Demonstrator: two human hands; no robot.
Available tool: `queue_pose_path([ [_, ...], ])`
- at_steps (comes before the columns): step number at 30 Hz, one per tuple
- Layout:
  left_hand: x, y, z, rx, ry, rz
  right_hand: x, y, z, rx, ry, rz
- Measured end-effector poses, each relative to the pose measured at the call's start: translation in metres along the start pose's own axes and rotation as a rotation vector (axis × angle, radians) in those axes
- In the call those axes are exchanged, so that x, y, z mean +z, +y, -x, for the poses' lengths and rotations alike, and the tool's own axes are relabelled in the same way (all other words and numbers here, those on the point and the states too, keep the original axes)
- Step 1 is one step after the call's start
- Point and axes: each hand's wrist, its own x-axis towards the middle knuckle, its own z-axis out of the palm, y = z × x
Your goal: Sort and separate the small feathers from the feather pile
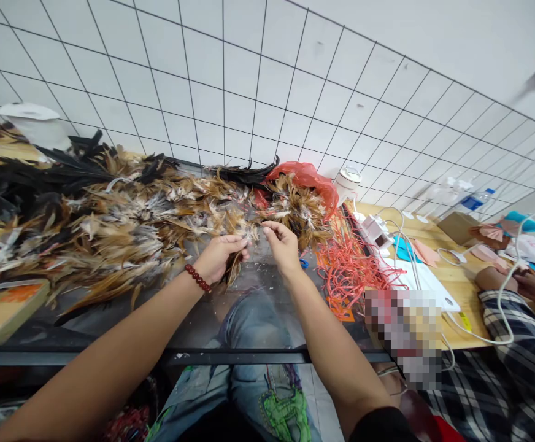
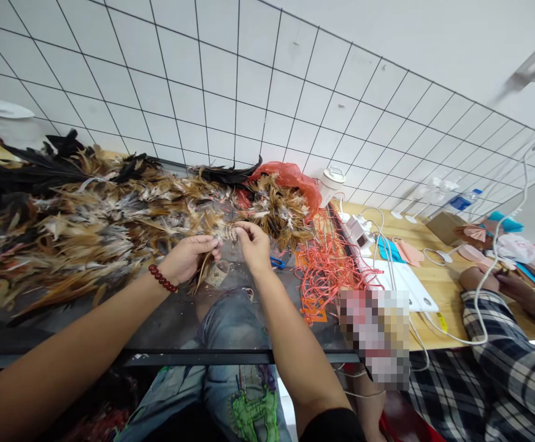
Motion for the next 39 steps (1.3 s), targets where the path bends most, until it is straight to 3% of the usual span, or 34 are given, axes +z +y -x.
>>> queue_pose_path([
  [5, 0.000, 0.002, 0.000, 0.015, -0.057, -0.040, -0.001, -0.005, 0.002, -0.068, -0.265, 0.008],
  [8, -0.001, 0.002, 0.001, 0.014, -0.105, -0.053, 0.001, -0.010, 0.006, -0.127, -0.335, 0.044],
  [15, -0.004, -0.002, -0.001, -0.033, -0.162, -0.027, 0.001, -0.012, 0.006, -0.186, -0.304, 0.128],
  [18, -0.003, -0.005, -0.002, -0.013, -0.138, -0.032, -0.001, -0.014, 0.007, -0.263, -0.240, 0.300],
  [22, -0.001, -0.006, -0.002, 0.000, -0.111, -0.070, -0.004, -0.021, 0.010, -0.398, -0.268, 0.564],
  [25, 0.001, -0.003, -0.001, -0.012, -0.110, -0.061, -0.006, -0.024, 0.010, -0.403, -0.166, 0.581],
  [30, -0.003, 0.002, -0.001, -0.033, -0.101, 0.058, -0.025, -0.019, -0.003, -0.269, 0.282, 0.410],
  [32, -0.004, 0.003, 0.000, -0.030, -0.120, 0.025, -0.035, -0.016, -0.010, -0.200, 0.399, 0.329],
  [35, 0.000, 0.003, 0.004, -0.019, -0.217, -0.115, -0.042, -0.014, -0.014, -0.166, 0.459, 0.321],
  [39, 0.012, -0.004, 0.015, -0.060, -0.460, -0.254, -0.036, -0.021, -0.006, -0.343, 0.386, 0.550],
])
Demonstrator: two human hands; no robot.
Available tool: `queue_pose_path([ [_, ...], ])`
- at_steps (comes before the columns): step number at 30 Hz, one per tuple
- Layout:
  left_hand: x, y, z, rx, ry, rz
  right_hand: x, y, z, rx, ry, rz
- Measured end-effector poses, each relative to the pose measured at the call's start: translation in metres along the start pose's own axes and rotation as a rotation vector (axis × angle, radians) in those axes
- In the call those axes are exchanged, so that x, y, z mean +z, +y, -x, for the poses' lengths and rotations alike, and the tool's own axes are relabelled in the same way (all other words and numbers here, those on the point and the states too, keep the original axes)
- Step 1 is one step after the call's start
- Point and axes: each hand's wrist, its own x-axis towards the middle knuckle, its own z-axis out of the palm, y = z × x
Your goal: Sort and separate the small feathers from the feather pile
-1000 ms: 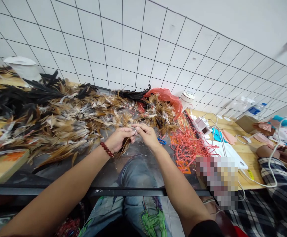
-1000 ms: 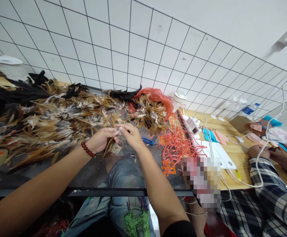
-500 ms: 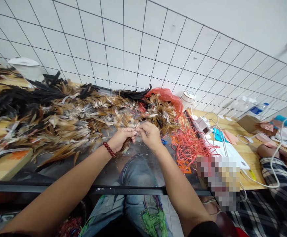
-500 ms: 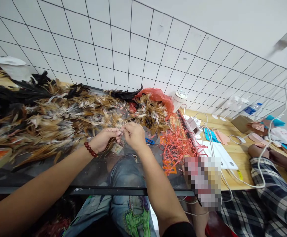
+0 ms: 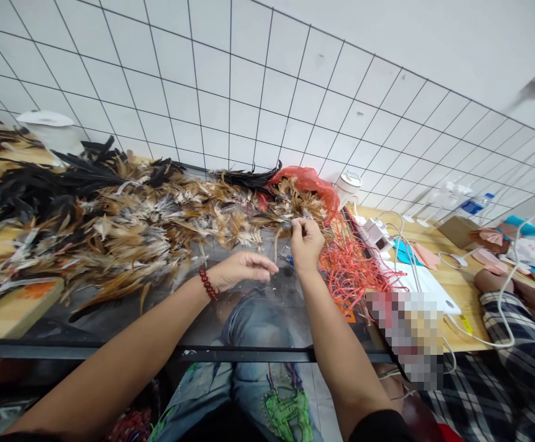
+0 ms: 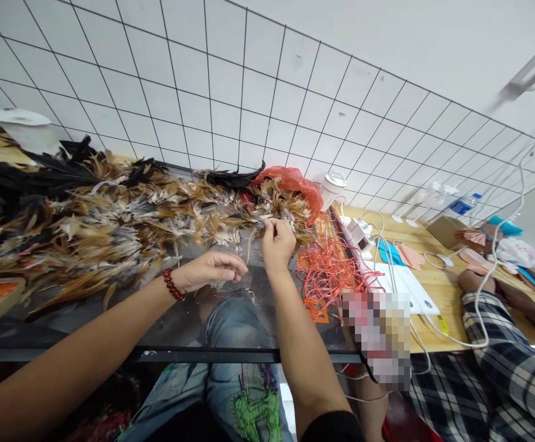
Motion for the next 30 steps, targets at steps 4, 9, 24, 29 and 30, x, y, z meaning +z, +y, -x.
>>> queue_pose_path([
  [4, 0.012, -0.005, -0.001, -0.053, -0.015, 0.134, 0.002, -0.017, 0.010, -0.297, -0.089, 0.208],
  [9, 0.006, -0.004, -0.007, 0.135, 0.315, 0.401, 0.004, -0.027, 0.019, -0.587, -0.159, 0.327],
  [24, 0.000, 0.001, -0.007, 0.123, 0.354, 0.807, 0.010, -0.029, 0.028, -0.850, -0.215, 0.274],
  [29, -0.012, -0.003, -0.008, 0.153, 0.371, 0.768, 0.019, -0.030, 0.038, -0.809, -0.270, 0.234],
  [30, -0.016, -0.004, -0.008, 0.174, 0.384, 0.742, 0.022, -0.030, 0.041, -0.777, -0.293, 0.237],
])
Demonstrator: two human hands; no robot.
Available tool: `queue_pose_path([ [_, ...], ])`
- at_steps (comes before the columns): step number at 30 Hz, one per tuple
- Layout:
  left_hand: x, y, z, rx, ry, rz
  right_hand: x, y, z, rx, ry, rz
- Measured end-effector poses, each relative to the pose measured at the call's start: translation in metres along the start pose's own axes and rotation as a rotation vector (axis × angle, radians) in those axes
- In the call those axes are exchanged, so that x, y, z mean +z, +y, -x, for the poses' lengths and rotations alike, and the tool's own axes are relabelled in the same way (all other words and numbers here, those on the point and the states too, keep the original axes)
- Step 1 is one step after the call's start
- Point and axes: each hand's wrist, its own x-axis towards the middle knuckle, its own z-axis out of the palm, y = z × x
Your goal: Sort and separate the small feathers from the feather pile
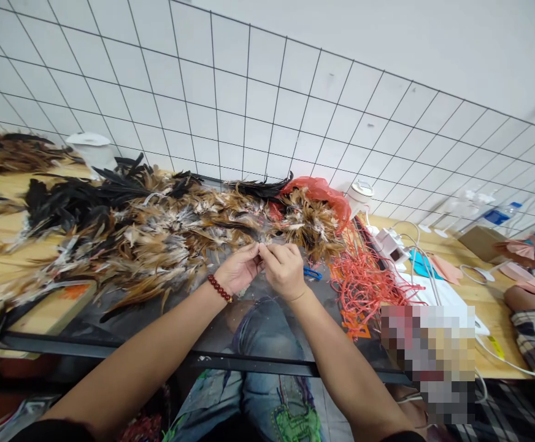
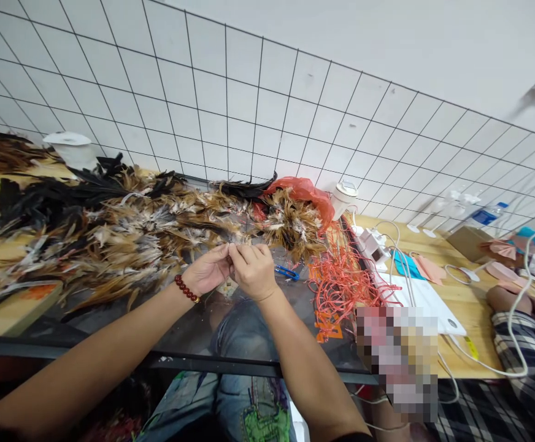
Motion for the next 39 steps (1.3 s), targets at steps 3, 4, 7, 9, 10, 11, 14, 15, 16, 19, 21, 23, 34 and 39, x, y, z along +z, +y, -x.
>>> queue_pose_path([
  [3, -0.008, 0.006, -0.005, 0.098, 0.020, -0.086, 0.009, -0.008, 0.004, 0.087, -0.084, -0.090],
  [4, -0.009, 0.008, -0.006, 0.128, 0.030, -0.122, 0.011, -0.010, 0.005, 0.120, -0.101, -0.157],
  [7, -0.010, 0.010, -0.007, 0.194, 0.049, -0.279, 0.016, -0.011, 0.007, 0.323, -0.044, -0.450],
  [9, -0.008, 0.009, -0.007, 0.215, 0.029, -0.415, 0.019, -0.008, 0.006, 0.561, 0.069, -0.630],
  [10, -0.007, 0.008, -0.007, 0.219, 0.007, -0.482, 0.020, -0.006, 0.005, 0.675, 0.101, -0.734],
  [11, -0.006, 0.007, -0.006, 0.221, -0.019, -0.541, 0.022, -0.004, 0.005, 0.768, 0.092, -0.867],
  [14, -0.005, 0.006, -0.004, 0.188, -0.095, -0.653, 0.023, 0.003, 0.004, 0.896, -0.108, -1.383],
  [15, -0.005, 0.006, -0.003, 0.157, -0.115, -0.673, 0.022, 0.005, 0.004, 0.911, -0.173, -1.519],
  [16, -0.005, 0.007, -0.003, 0.117, -0.134, -0.687, 0.021, 0.006, 0.004, 0.929, -0.209, -1.602],
  [19, -0.007, 0.009, 0.000, -0.008, -0.188, -0.688, 0.017, 0.010, 0.005, 0.975, -0.203, -1.624],
  [21, -0.008, 0.009, 0.001, -0.060, -0.208, -0.663, 0.015, 0.012, 0.005, 1.000, -0.184, -1.597],
  [23, -0.008, 0.009, 0.002, -0.092, -0.211, -0.631, 0.015, 0.012, 0.004, 1.035, -0.177, -1.590],
  [34, -0.006, 0.006, 0.002, -0.137, -0.127, -0.670, 0.022, 0.011, 0.004, 1.069, -0.062, -1.435],
  [39, -0.005, 0.005, -0.003, 0.112, 0.065, -0.635, 0.028, 0.008, 0.006, 1.078, 0.118, -1.199],
])
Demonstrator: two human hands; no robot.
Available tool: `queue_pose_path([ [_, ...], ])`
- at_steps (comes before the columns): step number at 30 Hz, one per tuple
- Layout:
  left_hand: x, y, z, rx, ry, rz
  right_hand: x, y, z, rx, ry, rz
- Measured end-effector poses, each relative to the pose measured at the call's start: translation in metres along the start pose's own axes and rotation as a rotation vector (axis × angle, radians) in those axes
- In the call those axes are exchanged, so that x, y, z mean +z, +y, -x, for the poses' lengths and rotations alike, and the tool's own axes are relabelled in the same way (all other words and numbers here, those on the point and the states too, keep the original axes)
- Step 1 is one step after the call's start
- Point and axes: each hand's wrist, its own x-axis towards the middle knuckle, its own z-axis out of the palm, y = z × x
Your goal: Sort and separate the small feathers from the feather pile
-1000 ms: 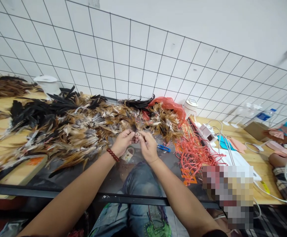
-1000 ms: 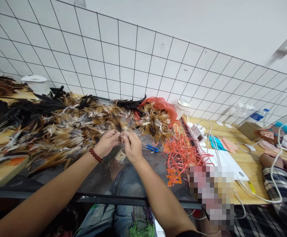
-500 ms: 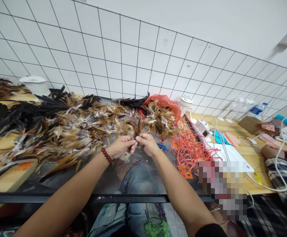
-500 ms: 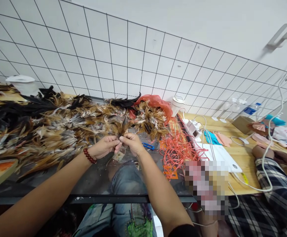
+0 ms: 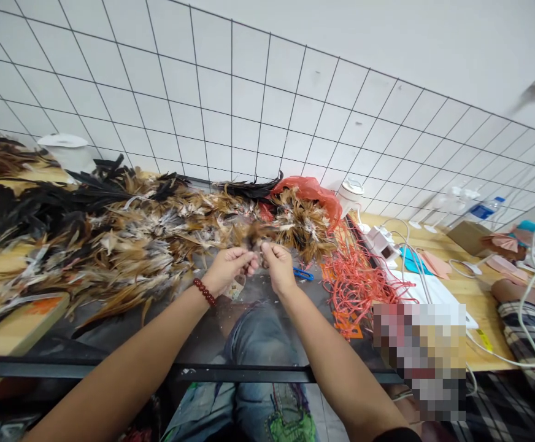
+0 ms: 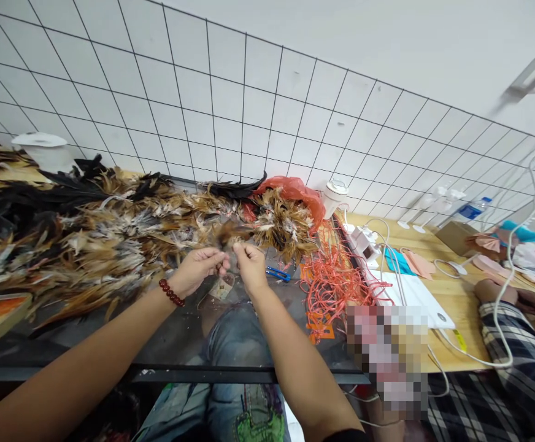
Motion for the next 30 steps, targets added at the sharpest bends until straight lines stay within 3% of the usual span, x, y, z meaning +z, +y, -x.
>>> queue_pose_path([
  [2, -0.003, 0.002, -0.004, 0.101, 0.163, 0.079, -0.003, 0.004, -0.001, -0.064, 0.072, 0.102],
  [6, -0.011, 0.004, -0.012, 0.204, 0.412, 0.151, -0.012, 0.012, -0.006, -0.159, 0.077, 0.395],
  [10, -0.014, 0.000, -0.016, 0.236, 0.520, 0.166, -0.014, 0.010, -0.017, -0.204, 0.049, 0.816],
  [15, -0.017, -0.004, -0.019, 0.252, 0.579, 0.211, -0.007, 0.001, -0.032, -0.132, 0.019, 1.201],
  [20, -0.018, -0.005, -0.020, 0.265, 0.589, 0.237, -0.008, 0.007, -0.047, -0.038, 0.092, 1.025],
  [25, -0.018, -0.006, -0.021, 0.255, 0.599, 0.231, -0.001, 0.015, -0.044, -0.376, 0.158, 0.976],
  [27, -0.018, -0.006, -0.021, 0.261, 0.603, 0.212, 0.005, 0.016, -0.037, -0.474, 0.082, 1.033],
  [30, -0.018, -0.007, -0.021, 0.271, 0.584, 0.173, 0.013, 0.019, -0.030, -0.478, -0.026, 1.141],
])
